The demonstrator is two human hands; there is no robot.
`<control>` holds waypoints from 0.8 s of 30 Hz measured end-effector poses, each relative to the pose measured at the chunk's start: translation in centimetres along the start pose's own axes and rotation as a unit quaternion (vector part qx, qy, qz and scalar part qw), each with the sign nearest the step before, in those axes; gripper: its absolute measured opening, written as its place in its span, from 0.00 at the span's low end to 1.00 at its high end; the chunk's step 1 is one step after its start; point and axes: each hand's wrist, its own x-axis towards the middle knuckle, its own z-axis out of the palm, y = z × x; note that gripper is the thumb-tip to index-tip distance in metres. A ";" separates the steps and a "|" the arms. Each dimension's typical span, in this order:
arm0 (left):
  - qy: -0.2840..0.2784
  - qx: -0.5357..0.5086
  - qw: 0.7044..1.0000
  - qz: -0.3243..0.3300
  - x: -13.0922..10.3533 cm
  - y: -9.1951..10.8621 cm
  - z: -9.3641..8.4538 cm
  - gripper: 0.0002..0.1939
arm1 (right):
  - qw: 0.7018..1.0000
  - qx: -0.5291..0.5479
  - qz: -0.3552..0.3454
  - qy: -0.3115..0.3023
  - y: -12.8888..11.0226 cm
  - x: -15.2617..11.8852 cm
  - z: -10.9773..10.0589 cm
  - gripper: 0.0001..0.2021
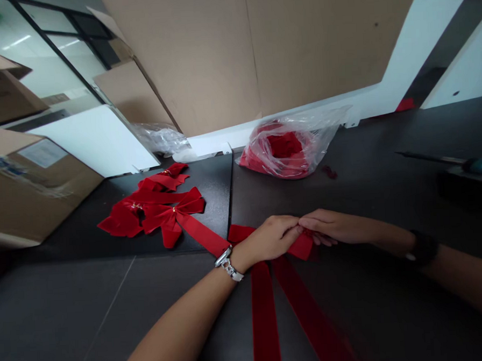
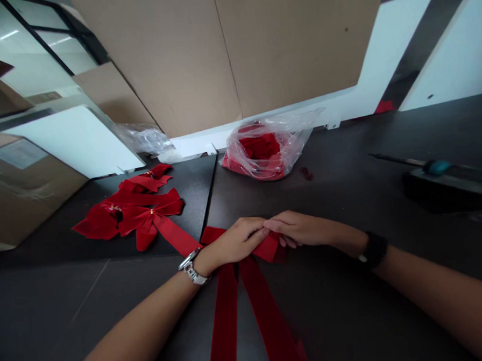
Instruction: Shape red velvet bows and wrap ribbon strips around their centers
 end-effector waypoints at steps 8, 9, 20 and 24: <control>0.028 0.047 0.999 0.004 -0.2 -0.2 0.4 0.14 | 0.999 0.037 0.017 -0.027 -0.3 -0.1 0.2 0.26; 0.029 0.047 0.998 0.002 -0.2 -0.2 0.4 0.14 | 0.999 0.038 0.017 -0.024 -0.3 0.0 0.3 0.26; 0.020 0.020 0.999 -0.032 -0.1 -0.2 0.1 0.16 | 0.996 0.018 0.074 0.053 -0.4 0.1 0.3 0.29; -0.001 0.012 0.999 -0.040 0.0 -0.3 0.1 0.16 | 0.995 -0.009 0.072 0.066 -0.4 0.2 0.0 0.29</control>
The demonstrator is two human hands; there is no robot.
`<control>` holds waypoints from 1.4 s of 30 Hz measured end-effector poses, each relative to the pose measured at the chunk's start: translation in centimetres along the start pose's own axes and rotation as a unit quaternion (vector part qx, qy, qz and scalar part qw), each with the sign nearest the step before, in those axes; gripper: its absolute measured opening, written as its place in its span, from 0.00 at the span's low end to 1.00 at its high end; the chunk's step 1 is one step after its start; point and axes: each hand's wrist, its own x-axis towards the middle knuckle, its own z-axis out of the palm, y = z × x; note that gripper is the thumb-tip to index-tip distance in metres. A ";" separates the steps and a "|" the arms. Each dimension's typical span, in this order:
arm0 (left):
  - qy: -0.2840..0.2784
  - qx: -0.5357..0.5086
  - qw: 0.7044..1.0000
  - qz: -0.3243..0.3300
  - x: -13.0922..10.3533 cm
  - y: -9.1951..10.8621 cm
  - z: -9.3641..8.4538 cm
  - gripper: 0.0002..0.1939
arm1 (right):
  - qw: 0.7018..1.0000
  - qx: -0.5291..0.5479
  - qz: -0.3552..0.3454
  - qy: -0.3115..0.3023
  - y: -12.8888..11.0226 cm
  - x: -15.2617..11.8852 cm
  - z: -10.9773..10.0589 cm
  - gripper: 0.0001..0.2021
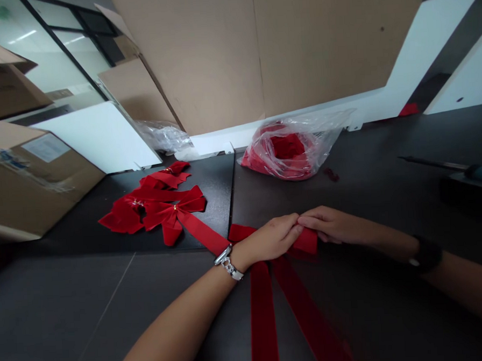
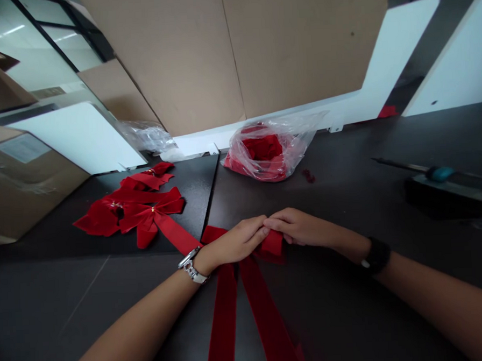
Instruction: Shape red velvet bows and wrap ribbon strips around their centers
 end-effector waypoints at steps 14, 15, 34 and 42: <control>0.026 -0.085 0.996 0.001 0.0 -0.1 -0.1 0.13 | 0.979 -0.090 -0.136 0.119 -0.2 0.1 0.4 0.23; 0.036 -0.092 0.995 -0.003 0.0 0.0 -0.1 0.14 | 0.979 -0.087 -0.132 0.127 -0.2 0.1 0.4 0.23; 0.124 -0.135 0.983 0.008 -0.2 0.6 -0.1 0.22 | 0.935 -0.138 -0.239 0.223 -0.1 -0.8 0.1 0.14; 0.140 -0.109 0.983 0.048 -0.2 0.5 0.1 0.21 | 0.912 -0.192 -0.275 0.235 0.2 -1.0 0.7 0.16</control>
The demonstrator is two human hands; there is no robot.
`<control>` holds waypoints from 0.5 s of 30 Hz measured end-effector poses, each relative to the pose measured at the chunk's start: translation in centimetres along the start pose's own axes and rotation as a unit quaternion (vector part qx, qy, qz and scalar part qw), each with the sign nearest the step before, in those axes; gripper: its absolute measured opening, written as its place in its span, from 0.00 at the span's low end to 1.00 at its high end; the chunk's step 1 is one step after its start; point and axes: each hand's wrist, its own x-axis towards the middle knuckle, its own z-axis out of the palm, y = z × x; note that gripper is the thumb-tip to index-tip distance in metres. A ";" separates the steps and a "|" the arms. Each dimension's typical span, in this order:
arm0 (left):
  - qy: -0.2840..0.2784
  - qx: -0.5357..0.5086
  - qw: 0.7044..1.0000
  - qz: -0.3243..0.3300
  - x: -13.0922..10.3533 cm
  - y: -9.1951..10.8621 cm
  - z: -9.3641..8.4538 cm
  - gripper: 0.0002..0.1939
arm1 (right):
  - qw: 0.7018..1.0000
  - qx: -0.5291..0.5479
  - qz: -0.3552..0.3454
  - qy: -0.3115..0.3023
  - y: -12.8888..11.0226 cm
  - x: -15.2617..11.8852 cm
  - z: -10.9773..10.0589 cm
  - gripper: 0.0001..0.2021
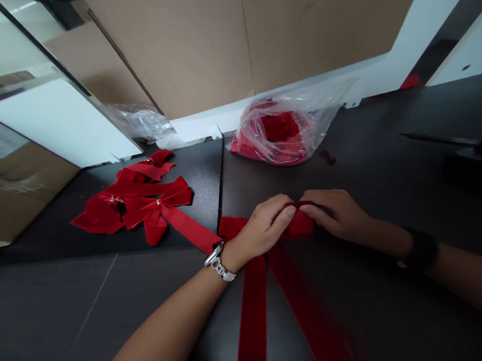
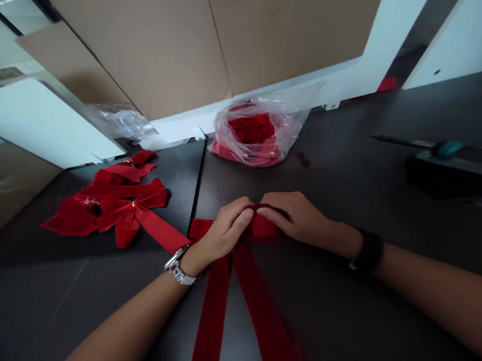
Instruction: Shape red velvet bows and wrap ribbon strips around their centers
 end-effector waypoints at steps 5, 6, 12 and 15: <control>-0.050 -0.030 0.998 -0.028 0.0 0.2 -0.6 0.22 | 0.999 -0.020 -0.047 0.018 0.3 -0.2 0.2 0.16; -0.064 -0.042 0.996 -0.034 0.0 0.2 -0.7 0.23 | 0.997 -0.034 -0.062 0.020 0.4 -0.2 0.2 0.16; -0.094 -0.057 0.993 -0.047 0.1 0.2 -1.0 0.20 | 0.990 -0.096 -0.100 0.025 0.9 -0.4 0.1 0.15; -0.099 -0.053 0.993 -0.033 0.0 0.3 -1.0 0.16 | 0.989 -0.095 -0.106 0.033 1.0 -0.5 0.3 0.12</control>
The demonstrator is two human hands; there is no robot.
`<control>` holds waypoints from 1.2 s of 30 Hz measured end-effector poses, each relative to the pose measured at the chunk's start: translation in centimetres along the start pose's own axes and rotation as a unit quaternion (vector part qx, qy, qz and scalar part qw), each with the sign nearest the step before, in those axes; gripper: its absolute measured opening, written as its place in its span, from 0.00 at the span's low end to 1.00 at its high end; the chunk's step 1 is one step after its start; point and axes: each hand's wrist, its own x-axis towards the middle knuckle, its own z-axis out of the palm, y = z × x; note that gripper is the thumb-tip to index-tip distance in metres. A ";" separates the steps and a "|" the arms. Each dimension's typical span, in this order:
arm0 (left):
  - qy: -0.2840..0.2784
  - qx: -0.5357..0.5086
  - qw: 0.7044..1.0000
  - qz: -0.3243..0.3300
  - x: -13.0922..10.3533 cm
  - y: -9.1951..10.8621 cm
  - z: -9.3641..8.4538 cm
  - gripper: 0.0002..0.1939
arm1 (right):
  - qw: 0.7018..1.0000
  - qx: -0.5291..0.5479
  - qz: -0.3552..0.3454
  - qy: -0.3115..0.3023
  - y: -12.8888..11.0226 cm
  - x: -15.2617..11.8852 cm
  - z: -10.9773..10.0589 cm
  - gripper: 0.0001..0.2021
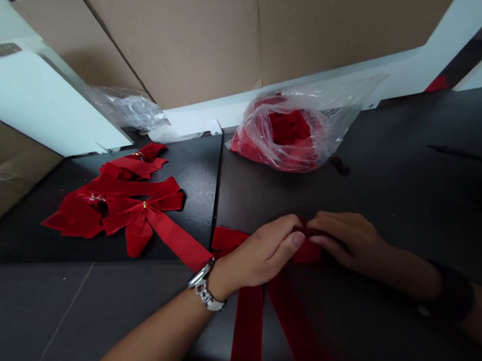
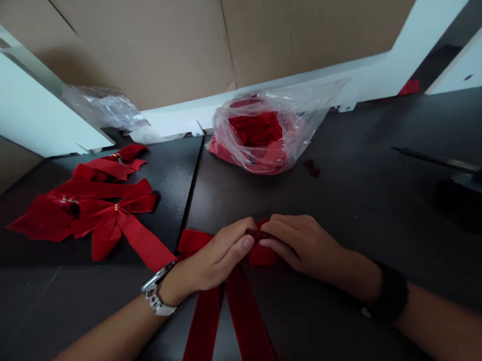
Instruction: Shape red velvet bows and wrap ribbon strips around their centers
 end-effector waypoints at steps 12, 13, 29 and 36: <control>-0.034 0.096 0.995 0.009 0.0 -0.2 0.3 0.21 | 0.991 0.112 0.011 -0.070 0.1 0.0 -0.6 0.15; -0.036 0.095 0.995 0.008 0.0 -0.2 0.3 0.21 | 0.990 0.113 0.017 -0.078 0.1 -0.1 -0.6 0.15; -0.109 -0.197 0.971 -0.085 0.1 0.4 -0.7 0.17 | 0.978 0.186 0.063 -0.076 -1.0 0.3 -0.6 0.18; -0.144 -0.251 0.953 -0.087 0.2 0.1 -0.9 0.18 | 0.974 0.192 0.070 -0.094 -1.6 0.4 -0.9 0.20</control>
